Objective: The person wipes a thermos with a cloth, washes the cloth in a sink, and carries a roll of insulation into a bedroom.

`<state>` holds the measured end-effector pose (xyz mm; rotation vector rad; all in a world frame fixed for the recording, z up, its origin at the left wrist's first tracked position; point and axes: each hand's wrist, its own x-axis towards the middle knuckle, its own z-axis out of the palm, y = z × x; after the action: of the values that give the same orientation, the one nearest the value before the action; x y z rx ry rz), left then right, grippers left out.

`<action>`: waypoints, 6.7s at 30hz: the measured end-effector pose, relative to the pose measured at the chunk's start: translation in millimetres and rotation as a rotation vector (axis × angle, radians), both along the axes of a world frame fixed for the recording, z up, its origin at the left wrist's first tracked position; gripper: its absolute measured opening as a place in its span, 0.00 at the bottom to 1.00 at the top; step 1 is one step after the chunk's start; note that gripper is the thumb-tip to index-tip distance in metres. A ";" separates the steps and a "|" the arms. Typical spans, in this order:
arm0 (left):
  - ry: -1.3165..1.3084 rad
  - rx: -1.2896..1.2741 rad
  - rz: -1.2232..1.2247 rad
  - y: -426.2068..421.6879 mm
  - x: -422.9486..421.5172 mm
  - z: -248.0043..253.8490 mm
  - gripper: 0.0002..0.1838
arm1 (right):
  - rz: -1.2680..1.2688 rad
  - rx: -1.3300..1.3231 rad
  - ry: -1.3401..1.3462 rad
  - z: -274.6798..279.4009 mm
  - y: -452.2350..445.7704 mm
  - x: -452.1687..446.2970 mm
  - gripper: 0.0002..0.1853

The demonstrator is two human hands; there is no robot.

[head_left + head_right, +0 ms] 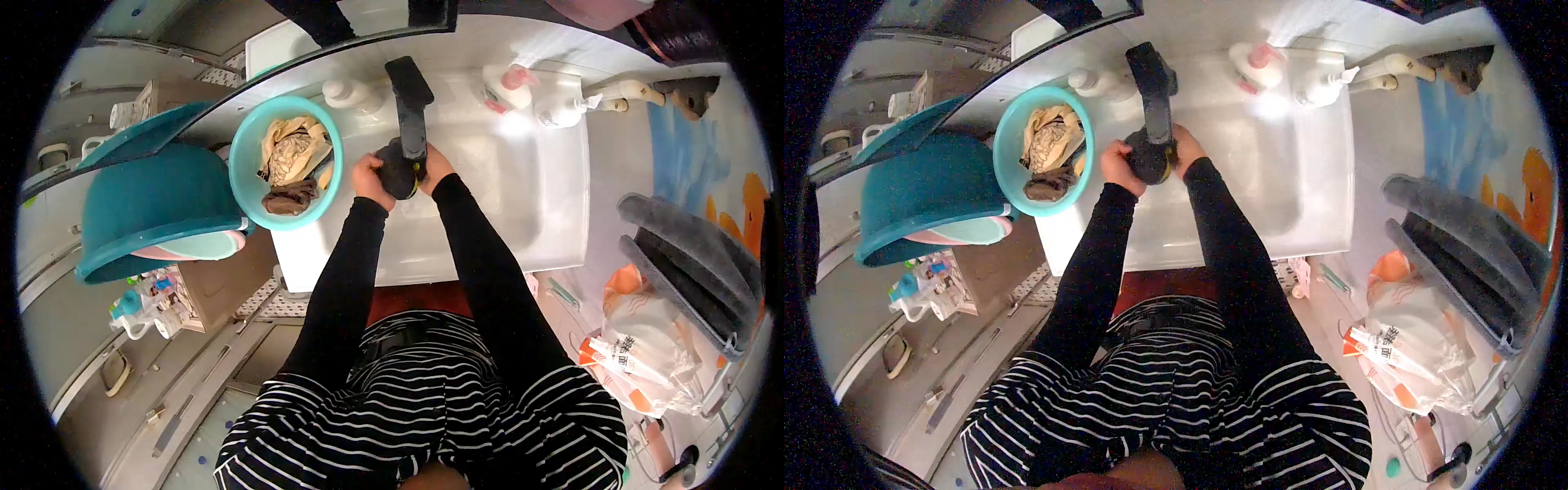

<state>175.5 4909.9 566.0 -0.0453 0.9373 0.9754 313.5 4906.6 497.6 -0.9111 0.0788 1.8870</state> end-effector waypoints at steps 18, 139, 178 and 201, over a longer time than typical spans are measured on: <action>0.845 0.101 -0.114 14.2 5.1 -66.0 0.15 | -0.048 0.176 -0.546 -4.5 -8.1 45.2 0.13; 1.393 0.330 -0.432 1.9 52.8 -23.3 0.15 | -0.051 -0.114 -0.126 3.5 5.6 -1.6 0.17; 1.209 0.336 -0.145 10.3 33.8 -76.1 0.29 | 0.038 -0.033 -0.445 -9.2 -18.6 17.3 0.10; 0.356 0.139 -0.278 9.8 28.4 -23.1 0.16 | 0.047 -0.170 -0.480 -4.5 7.6 59.5 0.22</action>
<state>203.9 4919.7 542.9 0.3781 1.1621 0.7988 372.9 4914.1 493.1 -1.4707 -0.0748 1.6732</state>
